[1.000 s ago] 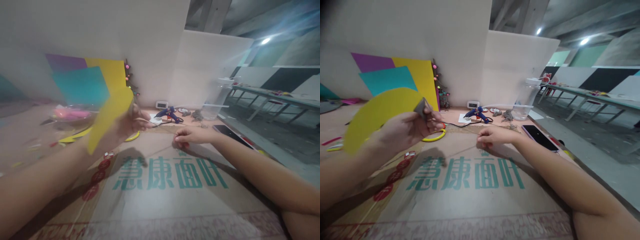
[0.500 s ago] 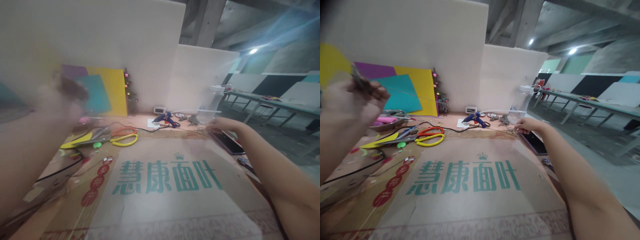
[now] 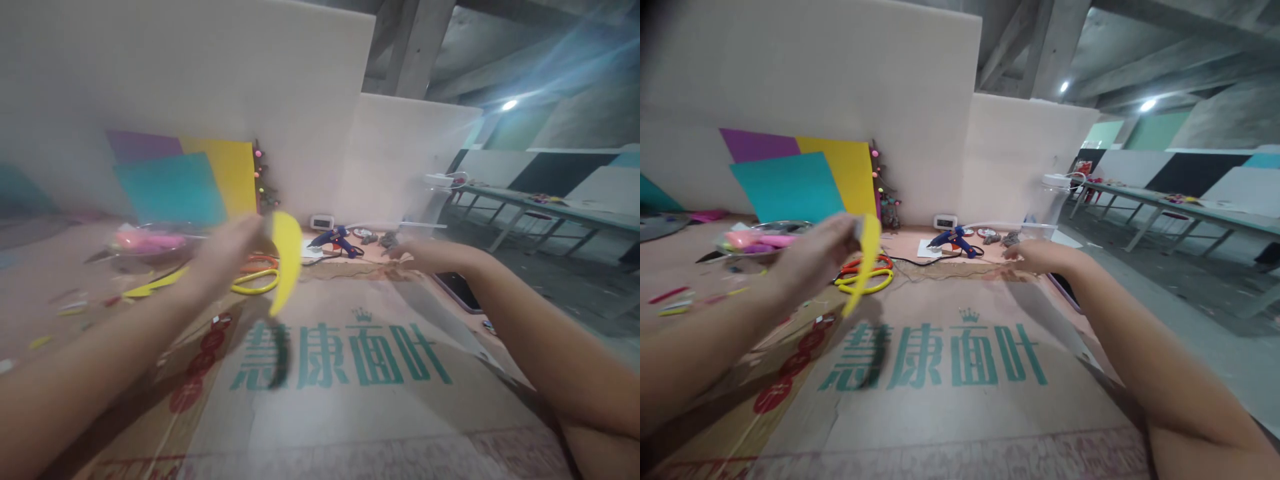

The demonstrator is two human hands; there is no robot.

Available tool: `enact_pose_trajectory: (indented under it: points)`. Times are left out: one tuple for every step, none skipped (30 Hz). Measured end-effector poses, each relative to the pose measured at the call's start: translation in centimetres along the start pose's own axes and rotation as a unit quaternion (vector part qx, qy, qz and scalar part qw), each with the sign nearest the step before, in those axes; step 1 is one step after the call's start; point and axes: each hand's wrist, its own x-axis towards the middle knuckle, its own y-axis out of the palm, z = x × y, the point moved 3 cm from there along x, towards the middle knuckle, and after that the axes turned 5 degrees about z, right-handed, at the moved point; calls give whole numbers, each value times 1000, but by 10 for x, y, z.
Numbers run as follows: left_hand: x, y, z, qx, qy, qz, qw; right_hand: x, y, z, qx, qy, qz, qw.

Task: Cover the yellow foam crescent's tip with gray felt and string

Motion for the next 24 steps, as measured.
enact_pose_trajectory:
  points:
    - [-11,16,7,46,-7,55,997,-3,2,23,4,-32,3,999]
    - [-22,29,14,77,-14,100,992,-6,4,48,23,-75,-29,997]
    - [-32,40,20,96,-15,127,987,-11,7,71,59,-106,-83,989]
    - [-41,48,25,121,-7,151,981,-17,10,92,117,-116,-153,974]
    - [-49,53,28,145,10,159,977,-21,19,110,180,-128,-175,960]
    - [-54,57,30,166,18,169,971,-25,30,126,242,-154,-171,943]
    - [-58,59,32,182,25,177,967,-27,42,140,301,-187,-153,922]
    - [-61,60,34,198,32,184,962,-29,55,150,352,-208,-125,904]
    - [-62,60,35,210,38,190,958,-30,66,156,394,-224,-114,884]
    - [-63,60,35,219,45,193,955,-30,76,160,429,-231,-114,866]
    - [-62,59,35,225,50,194,954,-30,83,161,454,-233,-121,851]
    - [-62,58,36,229,54,188,953,-29,87,160,472,-225,-132,842]
    - [-61,58,36,231,56,179,955,-28,90,158,488,-213,-145,834]
    - [-60,57,36,233,57,164,957,-28,90,155,499,-201,-155,829]
    - [-59,55,36,236,58,147,959,-27,90,153,506,-189,-157,827]
    - [-58,54,37,238,58,129,961,-26,90,151,510,-181,-154,827]
    - [-58,53,37,240,60,114,962,-26,89,150,508,-178,-145,830]
    - [-57,52,38,241,62,103,963,-25,89,150,496,-179,-131,840]
    - [-57,52,38,240,64,98,964,-24,89,151,476,-180,-116,853]
    - [-56,52,39,237,64,97,965,-23,90,152,452,-182,-106,867]
    - [-56,51,40,231,61,99,966,-23,91,153,430,-185,-104,877]
    - [-55,51,41,223,55,101,968,-23,92,153,414,-190,-110,884]
    - [-54,51,42,212,45,104,971,-22,92,153,406,-191,-121,886]
    - [-53,51,43,199,32,108,974,-22,92,152,406,-188,-136,884]
